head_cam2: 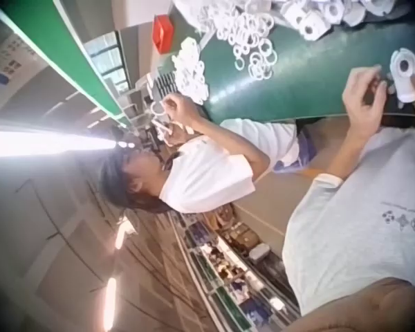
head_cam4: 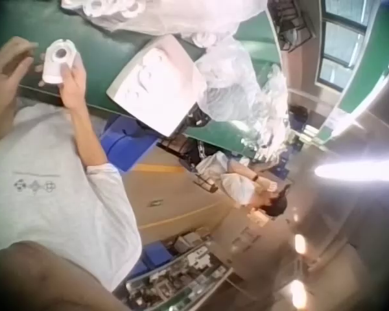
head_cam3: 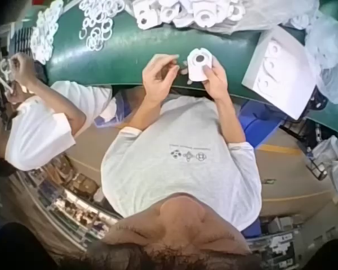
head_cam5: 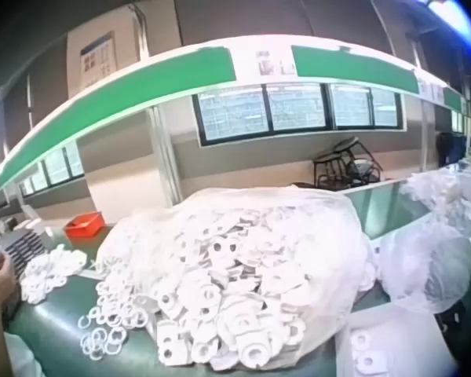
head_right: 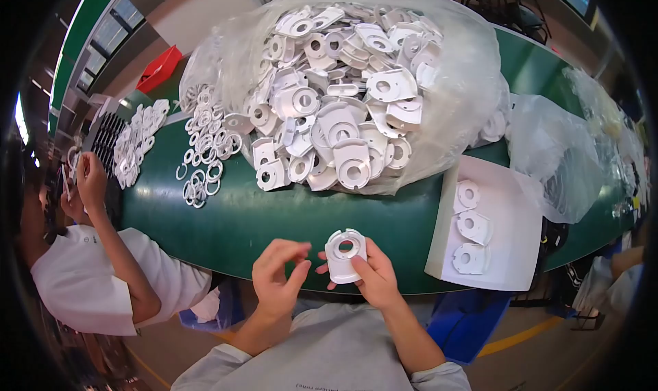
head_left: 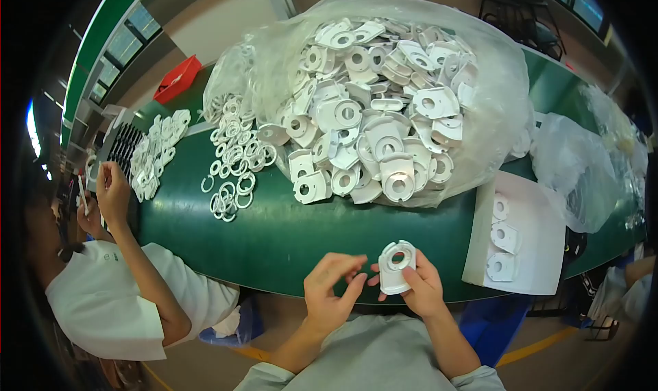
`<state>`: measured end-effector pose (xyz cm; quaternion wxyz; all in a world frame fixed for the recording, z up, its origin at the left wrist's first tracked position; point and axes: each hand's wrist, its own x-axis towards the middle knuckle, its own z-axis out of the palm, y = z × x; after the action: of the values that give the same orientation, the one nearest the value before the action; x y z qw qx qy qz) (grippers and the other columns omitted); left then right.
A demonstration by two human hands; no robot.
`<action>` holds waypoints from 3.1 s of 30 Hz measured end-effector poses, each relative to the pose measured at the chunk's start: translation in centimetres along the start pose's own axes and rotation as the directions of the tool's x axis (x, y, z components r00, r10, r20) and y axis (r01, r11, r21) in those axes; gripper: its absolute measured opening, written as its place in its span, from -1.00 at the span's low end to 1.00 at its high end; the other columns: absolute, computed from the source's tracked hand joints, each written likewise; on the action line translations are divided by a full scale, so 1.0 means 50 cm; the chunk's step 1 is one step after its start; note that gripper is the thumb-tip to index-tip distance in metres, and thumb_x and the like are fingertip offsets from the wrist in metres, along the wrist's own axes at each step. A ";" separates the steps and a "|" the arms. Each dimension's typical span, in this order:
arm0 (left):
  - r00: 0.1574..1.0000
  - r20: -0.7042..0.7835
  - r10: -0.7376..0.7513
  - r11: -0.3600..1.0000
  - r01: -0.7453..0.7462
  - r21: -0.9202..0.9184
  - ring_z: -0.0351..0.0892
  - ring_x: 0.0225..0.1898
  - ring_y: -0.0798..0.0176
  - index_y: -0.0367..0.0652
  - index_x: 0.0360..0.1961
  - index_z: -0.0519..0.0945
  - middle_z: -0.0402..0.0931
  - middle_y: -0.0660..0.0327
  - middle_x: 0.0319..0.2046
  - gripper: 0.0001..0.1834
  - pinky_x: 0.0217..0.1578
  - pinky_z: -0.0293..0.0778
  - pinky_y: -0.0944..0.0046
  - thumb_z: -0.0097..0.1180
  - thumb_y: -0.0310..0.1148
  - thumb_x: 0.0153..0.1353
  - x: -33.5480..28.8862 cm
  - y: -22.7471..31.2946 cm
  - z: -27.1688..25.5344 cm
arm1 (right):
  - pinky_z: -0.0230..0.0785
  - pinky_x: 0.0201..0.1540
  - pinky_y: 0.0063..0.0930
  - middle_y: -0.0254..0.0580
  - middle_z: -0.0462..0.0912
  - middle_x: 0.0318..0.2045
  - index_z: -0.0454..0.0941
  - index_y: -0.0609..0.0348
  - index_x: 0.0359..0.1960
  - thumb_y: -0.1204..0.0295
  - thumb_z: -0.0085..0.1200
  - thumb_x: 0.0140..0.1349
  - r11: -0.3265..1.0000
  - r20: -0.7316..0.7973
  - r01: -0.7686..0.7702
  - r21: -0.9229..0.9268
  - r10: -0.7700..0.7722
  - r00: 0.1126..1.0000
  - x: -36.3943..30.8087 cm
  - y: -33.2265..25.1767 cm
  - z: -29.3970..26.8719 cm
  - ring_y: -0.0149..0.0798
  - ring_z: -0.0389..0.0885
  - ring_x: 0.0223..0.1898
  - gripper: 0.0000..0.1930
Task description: Assembling small white plastic electronics components at a workbench.
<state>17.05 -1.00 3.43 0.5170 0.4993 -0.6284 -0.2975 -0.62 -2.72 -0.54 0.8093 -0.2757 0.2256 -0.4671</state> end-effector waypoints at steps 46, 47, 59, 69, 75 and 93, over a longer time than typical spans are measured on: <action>0.966 0.148 0.214 0.976 -0.218 0.014 0.50 -0.47 0.23 -0.24 -0.29 0.64 0.55 0.20 -0.46 -0.73 -0.48 0.42 0.35 0.28 -0.60 -0.11 0.032 0.008 0.002 | 0.36 -0.55 -0.57 -0.13 0.62 -0.59 0.56 0.38 -0.42 0.52 -0.10 0.22 0.605 0.123 0.223 -0.764 -0.203 0.971 0.001 -0.042 0.045 -0.39 0.57 -0.60 -0.80; 0.969 0.112 0.220 0.972 -0.228 0.065 0.50 -0.48 0.23 -0.23 -0.31 0.63 0.55 0.20 -0.47 -0.75 -0.50 0.42 0.34 0.28 -0.60 -0.10 0.029 0.011 0.007 | 0.36 -0.55 -0.58 -0.15 0.61 -0.62 0.55 0.37 -0.45 0.52 -0.10 0.23 0.591 0.093 0.196 -0.782 -0.201 0.975 -0.001 -0.036 0.045 -0.40 0.58 -0.60 -0.80; 0.940 0.220 -0.262 0.958 0.281 -0.062 0.54 -0.33 0.33 -0.35 -0.07 0.52 0.50 0.15 -0.26 -0.64 -0.34 0.47 0.40 0.11 -0.68 0.05 0.022 -0.003 0.017 | 0.27 -0.67 -0.69 -0.19 0.60 -0.35 0.43 0.28 -0.12 0.08 -0.43 0.43 0.895 -0.144 -0.103 -0.434 0.043 0.989 0.006 -0.009 0.029 -0.37 0.62 -0.51 -0.50; 0.865 0.260 -0.429 0.737 0.502 -0.453 0.54 -0.30 0.39 -0.39 -0.08 0.47 0.54 0.15 -0.29 -0.71 -0.29 0.50 0.42 0.10 -0.63 0.14 0.017 -0.036 0.021 | 0.47 -0.50 -0.61 -0.12 0.58 -0.27 0.39 0.33 -0.06 0.49 -0.08 0.23 0.902 -0.076 -0.127 -0.412 0.105 0.992 0.005 -0.039 0.032 -0.36 0.63 -0.40 -0.74; 0.851 0.342 -0.399 0.680 0.525 -0.512 0.50 -0.31 0.41 -0.36 -0.06 0.43 0.52 0.17 -0.27 -0.68 -0.31 0.44 0.45 0.09 -0.65 0.12 0.008 -0.046 0.018 | 0.55 -0.46 -0.51 -0.10 0.58 -0.26 0.35 0.34 -0.02 0.65 -0.03 0.15 0.897 -0.101 -0.179 -0.405 0.150 0.983 -0.004 -0.050 0.044 -0.30 0.64 -0.40 -0.68; 0.924 0.239 -0.300 0.760 0.383 -0.525 0.49 -0.27 0.35 -0.37 -0.11 0.54 0.49 0.17 -0.29 -0.72 -0.31 0.45 0.40 0.06 -0.68 0.10 -0.010 -0.025 0.028 | 0.51 -0.40 -0.51 -0.12 0.55 -0.27 0.37 0.35 -0.07 0.69 -0.04 0.07 0.795 -0.260 0.001 -0.606 -0.199 0.945 -0.073 -0.092 0.074 -0.35 0.60 -0.46 -0.67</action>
<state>16.13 -1.13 1.71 0.5321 0.4085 -0.4456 -0.5928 -2.90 -0.52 5.63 0.6086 -0.4514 0.4707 -0.4520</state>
